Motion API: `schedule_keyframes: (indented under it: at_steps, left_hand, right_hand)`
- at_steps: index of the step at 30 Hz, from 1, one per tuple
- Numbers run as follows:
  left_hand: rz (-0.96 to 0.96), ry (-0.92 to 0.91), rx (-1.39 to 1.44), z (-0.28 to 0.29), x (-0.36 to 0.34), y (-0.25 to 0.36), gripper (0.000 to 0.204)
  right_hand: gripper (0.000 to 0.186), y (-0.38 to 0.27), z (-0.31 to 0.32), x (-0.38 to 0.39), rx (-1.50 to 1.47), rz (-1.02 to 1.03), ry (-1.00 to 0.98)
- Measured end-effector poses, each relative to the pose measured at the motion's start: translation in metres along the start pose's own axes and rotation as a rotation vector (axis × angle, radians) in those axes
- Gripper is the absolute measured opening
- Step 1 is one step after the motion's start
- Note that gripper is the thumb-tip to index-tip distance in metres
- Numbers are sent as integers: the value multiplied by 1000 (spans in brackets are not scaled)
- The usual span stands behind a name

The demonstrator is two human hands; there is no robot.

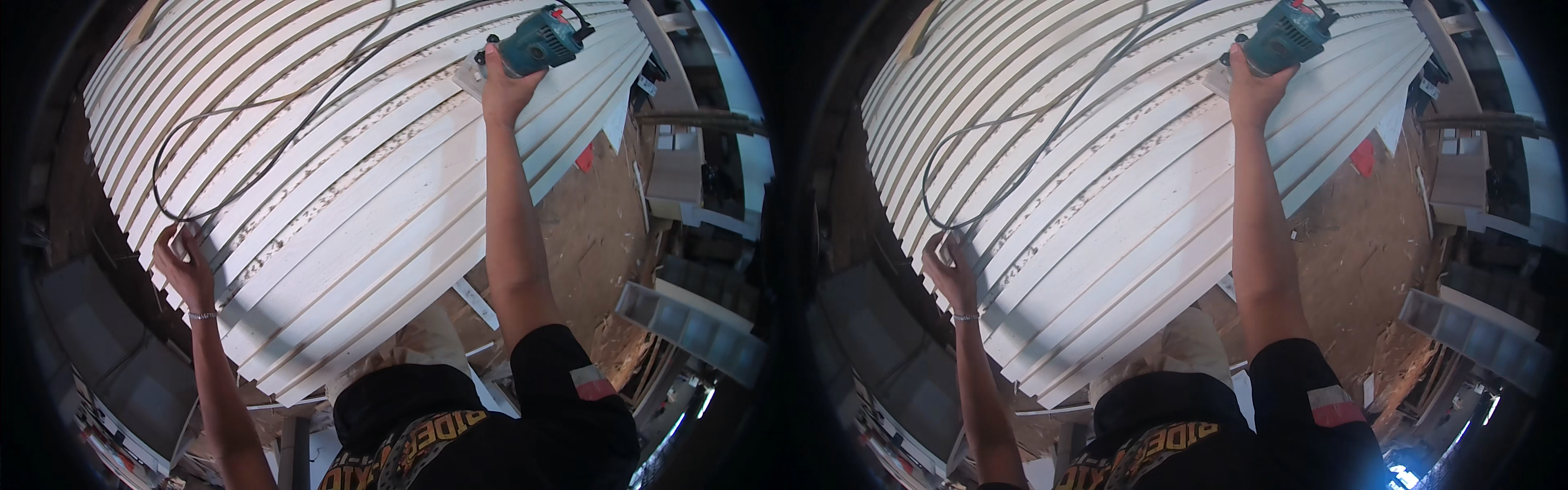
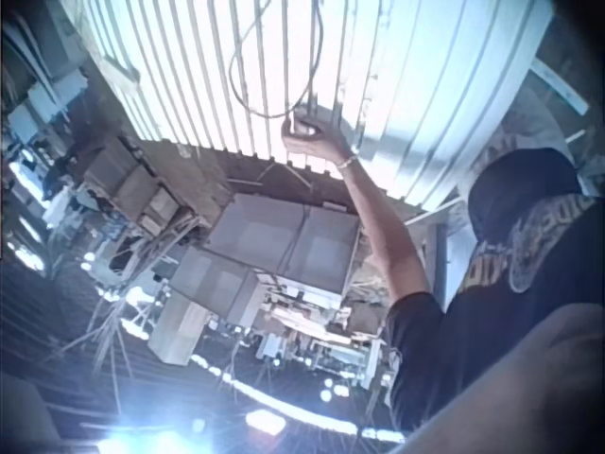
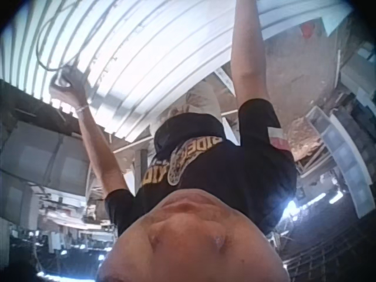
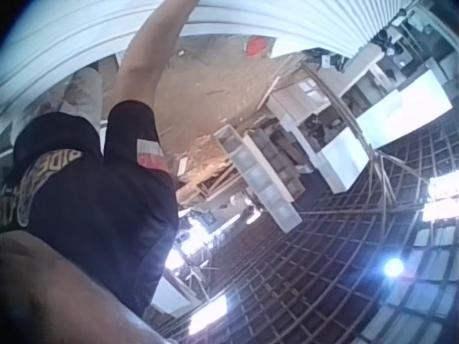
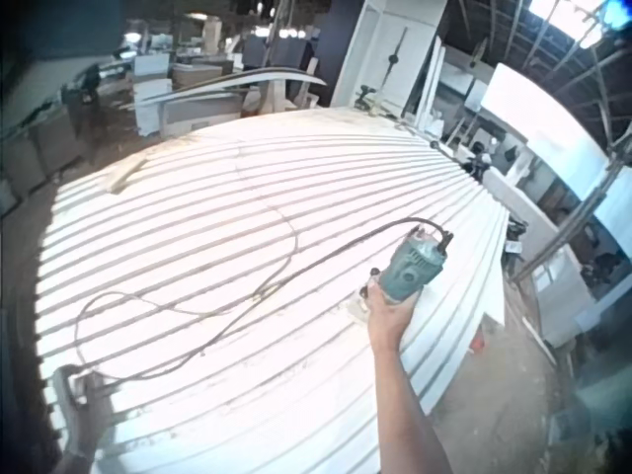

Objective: The person uses a hand-held router to cut grooves along the surface of a large white wooden panel, moving the tool steadily along the pre-marked lines while holding the board in place.

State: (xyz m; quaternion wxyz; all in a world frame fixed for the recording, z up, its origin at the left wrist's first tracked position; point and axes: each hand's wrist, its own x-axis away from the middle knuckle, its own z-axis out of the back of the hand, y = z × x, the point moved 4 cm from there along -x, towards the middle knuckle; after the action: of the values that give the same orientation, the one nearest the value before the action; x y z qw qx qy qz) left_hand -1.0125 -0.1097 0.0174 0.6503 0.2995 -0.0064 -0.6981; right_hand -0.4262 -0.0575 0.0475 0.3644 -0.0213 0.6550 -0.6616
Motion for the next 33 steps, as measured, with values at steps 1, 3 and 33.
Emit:
schedule_keyframes:
  at_steps: [1, 3, 33]
  left_hand:
    - [-41, 33, 18, -1, 1, 18, 21]
    - [-145, 14, 167, -11, 5, 74, 19]
    - [-231, -277, -45, -131, -24, 279, 44]
  right_hand:
    - [80, 3, 2, -7, -24, 13, 2]
    - [80, 12, 3, -20, -74, 31, -1]
    - [85, 150, 79, -261, 60, 24, 74]
